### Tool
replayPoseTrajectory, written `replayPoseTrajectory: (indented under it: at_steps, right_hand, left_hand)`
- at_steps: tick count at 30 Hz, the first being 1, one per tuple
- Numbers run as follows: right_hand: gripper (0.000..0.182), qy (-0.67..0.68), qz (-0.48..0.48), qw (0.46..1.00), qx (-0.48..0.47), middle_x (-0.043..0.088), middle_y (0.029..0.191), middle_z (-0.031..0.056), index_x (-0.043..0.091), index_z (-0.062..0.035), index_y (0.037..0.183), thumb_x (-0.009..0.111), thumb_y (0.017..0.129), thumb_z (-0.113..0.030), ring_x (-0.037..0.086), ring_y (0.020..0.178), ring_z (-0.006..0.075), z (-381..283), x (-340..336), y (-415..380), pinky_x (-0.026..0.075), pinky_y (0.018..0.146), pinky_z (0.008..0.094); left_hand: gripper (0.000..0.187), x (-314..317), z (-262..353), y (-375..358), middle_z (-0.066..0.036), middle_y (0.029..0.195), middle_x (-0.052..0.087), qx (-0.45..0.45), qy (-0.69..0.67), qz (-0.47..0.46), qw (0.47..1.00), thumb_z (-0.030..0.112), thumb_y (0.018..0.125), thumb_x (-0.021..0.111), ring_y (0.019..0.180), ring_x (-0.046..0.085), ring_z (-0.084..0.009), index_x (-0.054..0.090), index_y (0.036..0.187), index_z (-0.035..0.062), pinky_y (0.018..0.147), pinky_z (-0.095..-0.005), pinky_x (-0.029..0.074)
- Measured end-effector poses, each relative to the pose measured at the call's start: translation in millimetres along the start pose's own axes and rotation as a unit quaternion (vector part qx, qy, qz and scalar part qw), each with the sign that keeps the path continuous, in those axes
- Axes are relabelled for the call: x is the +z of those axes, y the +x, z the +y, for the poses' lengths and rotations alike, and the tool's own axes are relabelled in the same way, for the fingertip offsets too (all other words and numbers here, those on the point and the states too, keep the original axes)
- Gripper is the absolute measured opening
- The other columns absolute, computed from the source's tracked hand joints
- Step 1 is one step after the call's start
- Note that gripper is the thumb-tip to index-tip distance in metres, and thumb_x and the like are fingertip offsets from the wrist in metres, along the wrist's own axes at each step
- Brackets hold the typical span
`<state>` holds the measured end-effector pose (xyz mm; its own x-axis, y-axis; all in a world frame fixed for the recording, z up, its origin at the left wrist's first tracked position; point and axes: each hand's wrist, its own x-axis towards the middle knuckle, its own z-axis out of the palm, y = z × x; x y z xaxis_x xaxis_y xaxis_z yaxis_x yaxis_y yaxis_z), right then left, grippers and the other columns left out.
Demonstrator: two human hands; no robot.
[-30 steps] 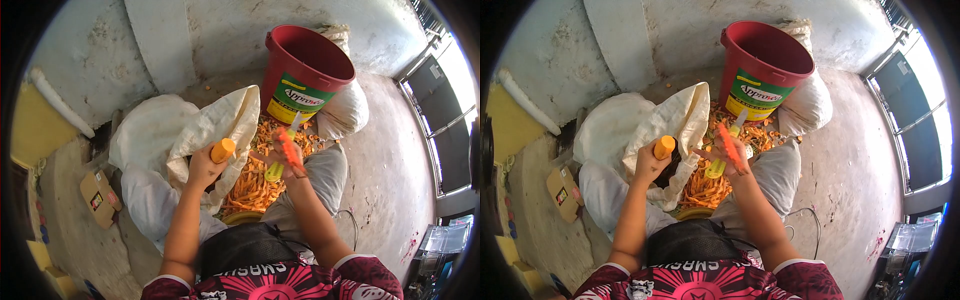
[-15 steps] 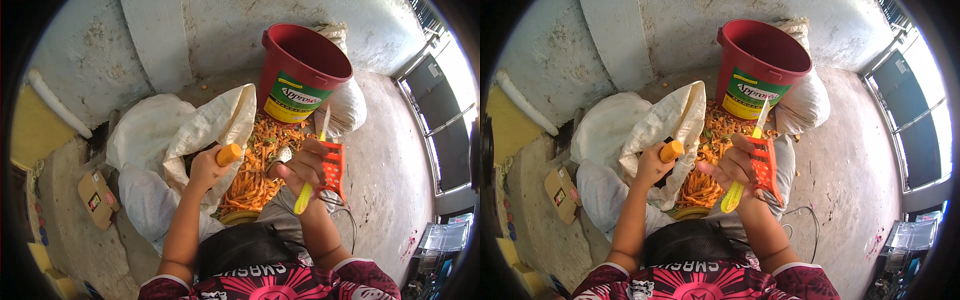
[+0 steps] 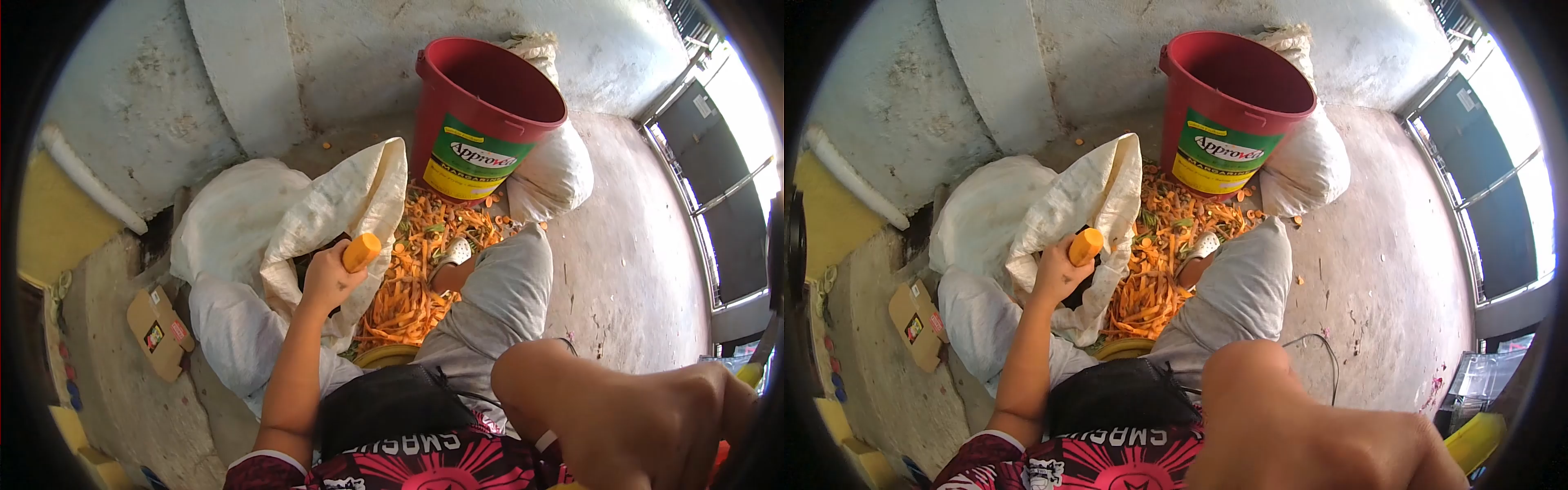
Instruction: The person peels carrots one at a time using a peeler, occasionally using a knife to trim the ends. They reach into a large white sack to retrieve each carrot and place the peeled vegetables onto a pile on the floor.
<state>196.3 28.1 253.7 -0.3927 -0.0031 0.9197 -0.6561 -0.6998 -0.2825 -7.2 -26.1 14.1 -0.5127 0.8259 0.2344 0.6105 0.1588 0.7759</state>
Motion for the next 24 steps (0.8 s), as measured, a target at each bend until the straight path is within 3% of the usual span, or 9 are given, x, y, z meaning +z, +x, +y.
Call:
replayPoseTrajectory:
  at_steps: [4, 18, 19, 24]
  right_hand:
    - [0.009, -0.026, -0.009, 1.0, -0.009, 0.037, 0.042, 0.0025, 0.046, -0.0014, 0.08, 0.045, 0.078, -0.01, 0.037, 0.034, 0.0116, 3, 5, 2, 0.034, 0.066, 0.0505]
    - [0.008, -0.056, -0.007, 0.998, -0.042, 0.038, 0.044, 0.0065, 0.049, 0.0024, 0.077, 0.044, 0.074, -0.004, 0.039, 0.035, 0.0141, -3, -9, 6, 0.043, 0.058, 0.0482]
    - [0.009, -0.06, 0.006, 0.997, -0.044, 0.039, 0.044, 0.0057, 0.046, 0.0017, 0.079, 0.047, 0.074, -0.006, 0.038, 0.034, 0.0126, -5, -18, 2, 0.042, 0.051, 0.0448]
    - [0.004, 0.019, 0.208, 0.978, -0.014, 0.038, 0.051, -0.0038, 0.043, -0.0124, 0.085, 0.041, 0.085, -0.015, 0.034, 0.037, 0.0057, -7, -92, -51, 0.029, 0.089, 0.0412]
  left_hand:
    - [0.026, 1, 2, 0, -0.014, 0.067, 0.057, -0.049, 0.0, -0.017, 0.999, 0.015, 0.064, 0.063, 0.06, 0.056, -0.0251, 0.052, 0.082, -0.0003, 0.057, -0.0304, 0.043]
    - [0.025, 6, -1, -1, -0.016, 0.066, 0.057, -0.034, -0.006, -0.014, 0.999, 0.015, 0.064, 0.062, 0.061, 0.056, -0.0296, 0.053, 0.082, -0.0006, 0.057, -0.0323, 0.044]
    - [0.024, 6, 1, -1, -0.017, 0.066, 0.056, -0.035, -0.004, -0.012, 0.999, 0.016, 0.064, 0.062, 0.062, 0.055, -0.0316, 0.052, 0.079, 0.0002, 0.056, -0.0336, 0.043]
    - [0.029, 0, -1, 0, -0.017, 0.068, 0.058, -0.049, 0.004, -0.02, 0.999, 0.015, 0.064, 0.062, 0.061, 0.057, -0.0287, 0.054, 0.086, -0.0015, 0.058, -0.0318, 0.045]
